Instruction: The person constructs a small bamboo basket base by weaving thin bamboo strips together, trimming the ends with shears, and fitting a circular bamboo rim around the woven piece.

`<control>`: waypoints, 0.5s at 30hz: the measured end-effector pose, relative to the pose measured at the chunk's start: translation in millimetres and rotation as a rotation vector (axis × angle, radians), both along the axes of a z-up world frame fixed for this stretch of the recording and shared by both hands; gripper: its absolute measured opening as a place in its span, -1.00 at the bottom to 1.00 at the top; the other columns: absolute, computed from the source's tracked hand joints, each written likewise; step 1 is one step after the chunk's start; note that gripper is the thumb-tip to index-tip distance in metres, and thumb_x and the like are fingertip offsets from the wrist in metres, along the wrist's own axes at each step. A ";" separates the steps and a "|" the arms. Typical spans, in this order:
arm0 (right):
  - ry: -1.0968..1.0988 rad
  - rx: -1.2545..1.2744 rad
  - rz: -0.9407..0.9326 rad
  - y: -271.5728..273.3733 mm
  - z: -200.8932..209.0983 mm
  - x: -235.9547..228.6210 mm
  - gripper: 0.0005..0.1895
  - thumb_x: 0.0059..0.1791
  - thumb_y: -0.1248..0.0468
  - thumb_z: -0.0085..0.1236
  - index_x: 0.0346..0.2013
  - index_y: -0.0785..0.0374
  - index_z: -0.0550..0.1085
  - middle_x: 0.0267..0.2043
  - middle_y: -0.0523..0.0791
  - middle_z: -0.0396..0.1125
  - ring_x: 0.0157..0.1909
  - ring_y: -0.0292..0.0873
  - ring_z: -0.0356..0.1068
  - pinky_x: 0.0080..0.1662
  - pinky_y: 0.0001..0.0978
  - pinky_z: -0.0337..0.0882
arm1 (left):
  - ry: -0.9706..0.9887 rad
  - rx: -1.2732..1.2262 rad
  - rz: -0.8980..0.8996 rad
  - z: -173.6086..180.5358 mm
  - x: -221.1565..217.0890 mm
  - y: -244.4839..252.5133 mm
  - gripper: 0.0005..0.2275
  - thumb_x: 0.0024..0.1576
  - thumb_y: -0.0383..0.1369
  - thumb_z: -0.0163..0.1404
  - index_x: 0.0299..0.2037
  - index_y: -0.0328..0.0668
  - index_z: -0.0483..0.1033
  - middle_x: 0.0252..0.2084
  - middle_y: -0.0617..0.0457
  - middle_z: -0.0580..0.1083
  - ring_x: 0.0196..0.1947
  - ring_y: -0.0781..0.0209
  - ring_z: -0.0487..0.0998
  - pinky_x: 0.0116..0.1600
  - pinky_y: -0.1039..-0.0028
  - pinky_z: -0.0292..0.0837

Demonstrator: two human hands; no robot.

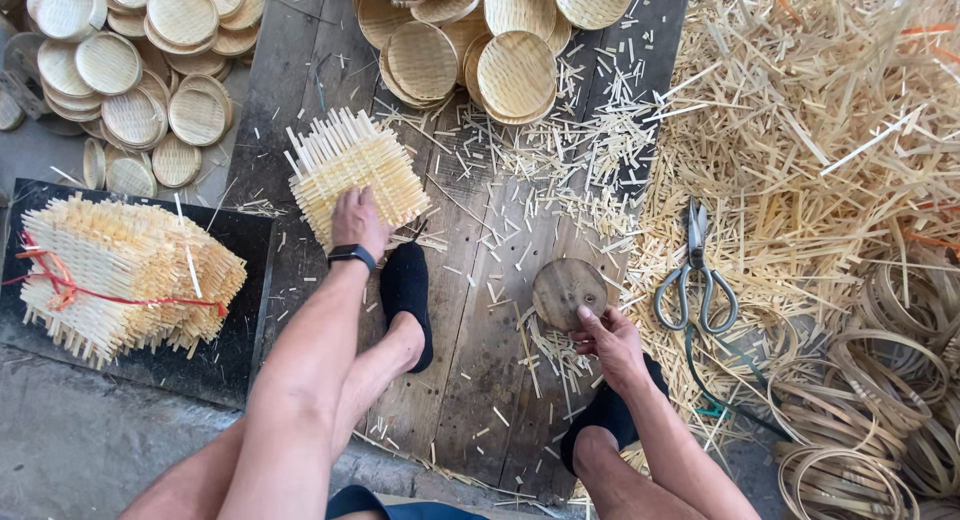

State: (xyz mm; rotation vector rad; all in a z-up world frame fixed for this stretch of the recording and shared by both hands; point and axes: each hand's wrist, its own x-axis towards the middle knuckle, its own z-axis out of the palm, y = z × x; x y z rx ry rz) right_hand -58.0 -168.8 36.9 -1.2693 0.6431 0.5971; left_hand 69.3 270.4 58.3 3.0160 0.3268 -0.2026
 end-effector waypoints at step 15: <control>0.005 0.036 -0.065 -18.3 -21.5 -12.5 -0.63 0.04 0.02 0.13 -0.14 0.30 0.48 -0.38 -0.12 0.41 -0.40 -0.24 0.43 -0.37 -0.43 0.45 | 0.044 -0.009 -0.012 45.6 1.8 15.2 -0.27 -0.16 -0.21 0.38 0.22 -0.38 0.38 0.22 -0.22 0.39 0.24 -0.15 0.35 0.32 0.24 0.25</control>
